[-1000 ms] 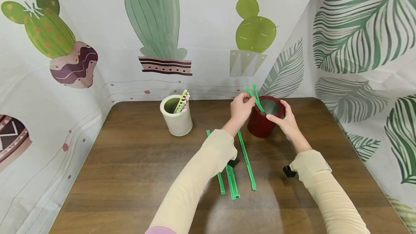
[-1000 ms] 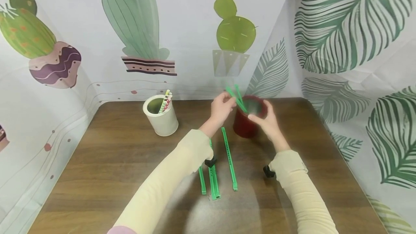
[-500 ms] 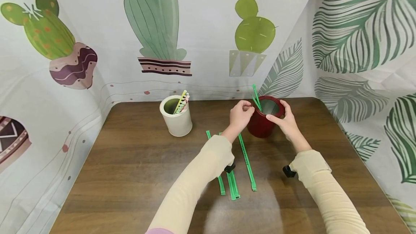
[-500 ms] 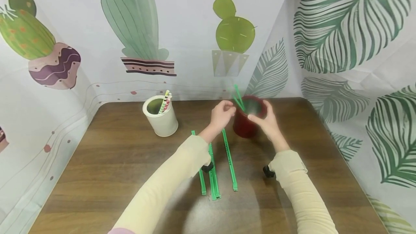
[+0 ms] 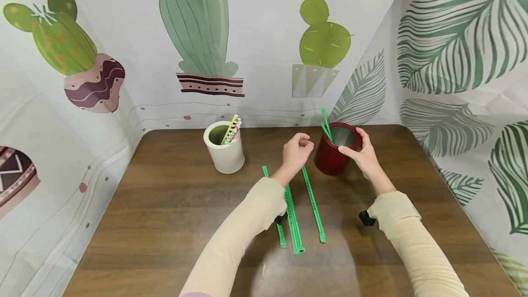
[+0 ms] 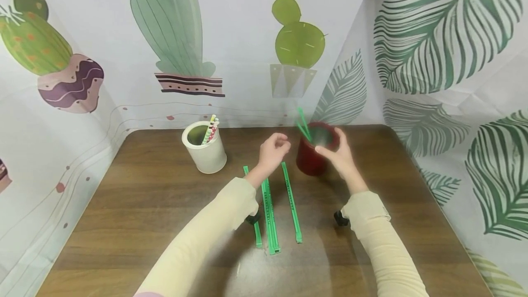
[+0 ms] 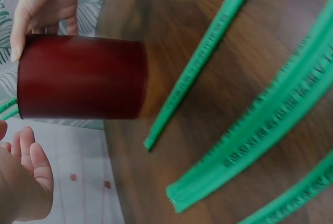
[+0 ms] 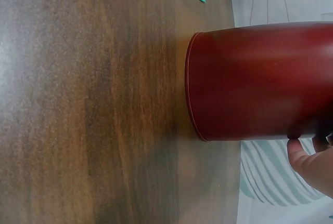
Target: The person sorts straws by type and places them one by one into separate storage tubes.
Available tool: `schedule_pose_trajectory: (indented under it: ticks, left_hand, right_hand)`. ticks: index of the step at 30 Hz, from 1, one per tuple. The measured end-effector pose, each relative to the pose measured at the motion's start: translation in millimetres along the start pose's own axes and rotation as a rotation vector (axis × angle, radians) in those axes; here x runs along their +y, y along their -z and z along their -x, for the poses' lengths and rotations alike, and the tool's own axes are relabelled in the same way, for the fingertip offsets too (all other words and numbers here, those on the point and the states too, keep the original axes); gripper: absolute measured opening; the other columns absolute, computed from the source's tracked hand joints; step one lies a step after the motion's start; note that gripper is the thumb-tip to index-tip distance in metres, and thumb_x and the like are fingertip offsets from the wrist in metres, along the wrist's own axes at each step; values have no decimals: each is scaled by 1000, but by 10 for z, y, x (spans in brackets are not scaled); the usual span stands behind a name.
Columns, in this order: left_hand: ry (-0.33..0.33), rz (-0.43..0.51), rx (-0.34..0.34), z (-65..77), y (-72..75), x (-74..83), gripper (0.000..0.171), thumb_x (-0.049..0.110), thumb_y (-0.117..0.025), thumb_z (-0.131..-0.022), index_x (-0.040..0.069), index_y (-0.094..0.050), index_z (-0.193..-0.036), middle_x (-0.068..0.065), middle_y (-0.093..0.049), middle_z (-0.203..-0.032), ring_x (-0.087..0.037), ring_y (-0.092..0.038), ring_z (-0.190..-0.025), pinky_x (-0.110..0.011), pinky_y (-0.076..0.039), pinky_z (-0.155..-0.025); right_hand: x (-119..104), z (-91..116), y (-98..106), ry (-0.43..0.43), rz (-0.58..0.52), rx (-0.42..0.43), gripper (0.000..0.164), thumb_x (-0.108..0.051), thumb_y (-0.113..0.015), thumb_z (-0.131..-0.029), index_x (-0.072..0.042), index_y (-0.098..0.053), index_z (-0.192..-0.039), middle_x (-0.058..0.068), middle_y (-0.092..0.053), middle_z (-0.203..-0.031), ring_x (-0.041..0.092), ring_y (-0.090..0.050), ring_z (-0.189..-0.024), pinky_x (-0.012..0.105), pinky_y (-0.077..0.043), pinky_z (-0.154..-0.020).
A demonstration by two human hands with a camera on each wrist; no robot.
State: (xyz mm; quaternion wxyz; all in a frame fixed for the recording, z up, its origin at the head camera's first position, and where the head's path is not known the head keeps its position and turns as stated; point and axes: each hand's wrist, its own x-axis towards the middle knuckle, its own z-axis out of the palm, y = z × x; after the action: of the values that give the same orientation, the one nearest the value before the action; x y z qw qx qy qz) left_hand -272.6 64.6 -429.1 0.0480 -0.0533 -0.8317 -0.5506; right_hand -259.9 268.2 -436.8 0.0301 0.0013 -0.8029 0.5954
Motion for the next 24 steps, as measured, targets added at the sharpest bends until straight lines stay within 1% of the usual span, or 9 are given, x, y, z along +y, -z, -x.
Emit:
schedule_pose_trajectory:
  ticks: [3,6,12,15,19,24]
  left_hand:
    - [3,-5,-10,32,38,-86,18,18,-59,-82,9,-60,-97,-2,-66,-87,-12,-63,-74,-18,-44,-61]
    - [9,-28,-24,66,77,-180,15,19,-59,-81,12,-60,-95,-1,-67,-86,-11,-63,-74,-18,-45,-62]
    - [57,-68,-51,133,141,-366,15,18,-60,-82,12,-60,-95,0,-66,-87,-11,-62,-75,-19,-44,-61]
    - [66,-89,-58,164,180,-442,13,17,-60,-82,14,-60,-94,1,-66,-88,-12,-63,-75,-19,-44,-60]
    - [57,-113,-51,192,242,-550,14,15,-61,-81,10,-61,-94,-2,-67,-88,-15,-64,-77,-20,-46,-62]
    - [78,-146,-56,212,323,-691,18,14,-61,-80,6,-61,-97,-2,-67,-88,-16,-64,-79,-24,-46,-65]
  right_hand:
    - [0,0,0,-1,2,0,83,-21,-63,-81,-10,-8,-141,16,-22,-142,23,-30,-120,8,-33,-78]
    - [35,-14,-2,7,-4,6,82,-22,-63,-81,-10,-9,-141,16,-23,-141,21,-31,-118,5,-34,-76]
    - [31,-18,8,-7,0,-8,83,-22,-63,-81,-11,-7,-142,16,-19,-143,25,-28,-123,6,-33,-76]
    - [39,-29,14,-21,-8,-17,84,-21,-62,-81,-12,-5,-142,17,-18,-143,27,-27,-124,6,-33,-76]
    - [54,-39,11,-29,-22,-17,84,-18,-63,-81,-12,-5,-142,16,-18,-143,27,-26,-125,6,-33,-75]
    - [45,-31,8,-24,-12,-9,83,-20,-63,-81,-12,-6,-142,16,-20,-143,25,-28,-123,6,-33,-76]
